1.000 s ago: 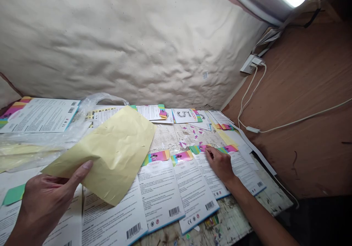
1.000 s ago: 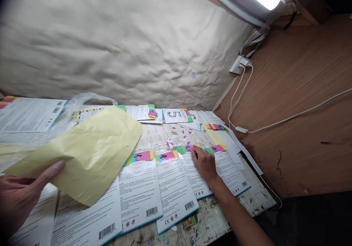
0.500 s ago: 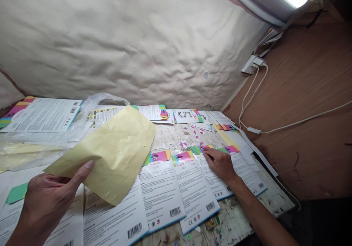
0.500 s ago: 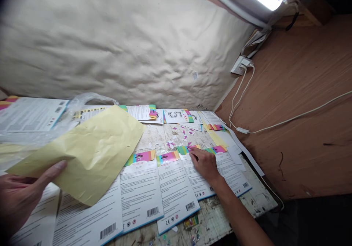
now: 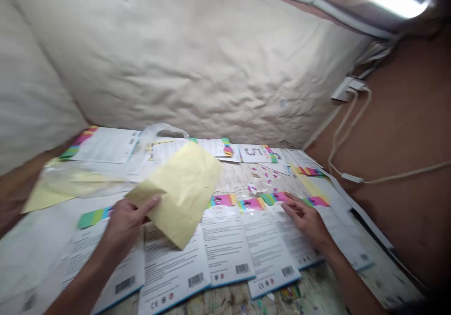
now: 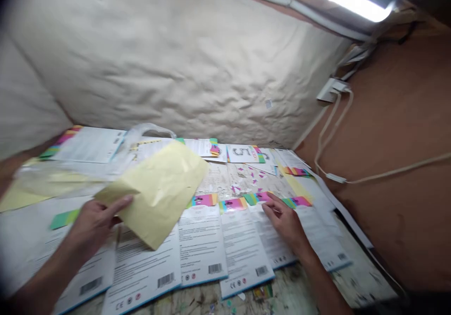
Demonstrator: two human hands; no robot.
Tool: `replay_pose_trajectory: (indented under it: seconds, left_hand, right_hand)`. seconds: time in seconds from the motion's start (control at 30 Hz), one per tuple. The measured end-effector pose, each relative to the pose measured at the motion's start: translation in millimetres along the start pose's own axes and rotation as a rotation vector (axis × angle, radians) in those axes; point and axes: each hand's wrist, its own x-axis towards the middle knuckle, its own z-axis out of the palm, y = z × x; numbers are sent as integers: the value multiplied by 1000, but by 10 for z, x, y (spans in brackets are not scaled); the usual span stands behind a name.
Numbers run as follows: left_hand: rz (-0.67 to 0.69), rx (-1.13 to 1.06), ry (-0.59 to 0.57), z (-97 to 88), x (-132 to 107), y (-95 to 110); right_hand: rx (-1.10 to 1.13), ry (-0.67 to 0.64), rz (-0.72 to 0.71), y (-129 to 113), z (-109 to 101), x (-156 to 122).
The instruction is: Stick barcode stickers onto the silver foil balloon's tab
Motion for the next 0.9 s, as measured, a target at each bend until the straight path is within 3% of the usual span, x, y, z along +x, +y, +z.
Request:
replay_pose_trajectory:
  seconds: [0.1,0.2,0.3,0.4,0.53,0.63,0.77,0.9]
  left_hand:
    - [-128,-283,-119,-9,-6,22]
    - [-197,-423,-237,-112,49,31]
    - [-254,-396,-293,-210,103,27]
    - [-210,-246,-309,-235,128,-8]
    - [-159,-181,-424,-213,141,-96]
    - [-154,-127,-476,-211,166,-164]
    - [-159,-82,-481,-218,198,-226]
    - [-168,-128,-434,-210,197,-214]
  right_hand:
    - [63,-85,-62,-397,182,70]
    - [93,-240,-293,-947,375,164]
    - [121,-353,-477,-1463,537,314]
    - [132,-419,-549,-1817,723,480]
    - [76,-436,-580,-2015,1009,588]
    - [11,-542,-622,-2074,1121,558]
    - [-65,-765,-630,-2170,1027,461]
    - [-59,-875,-645,-2238,823,378]
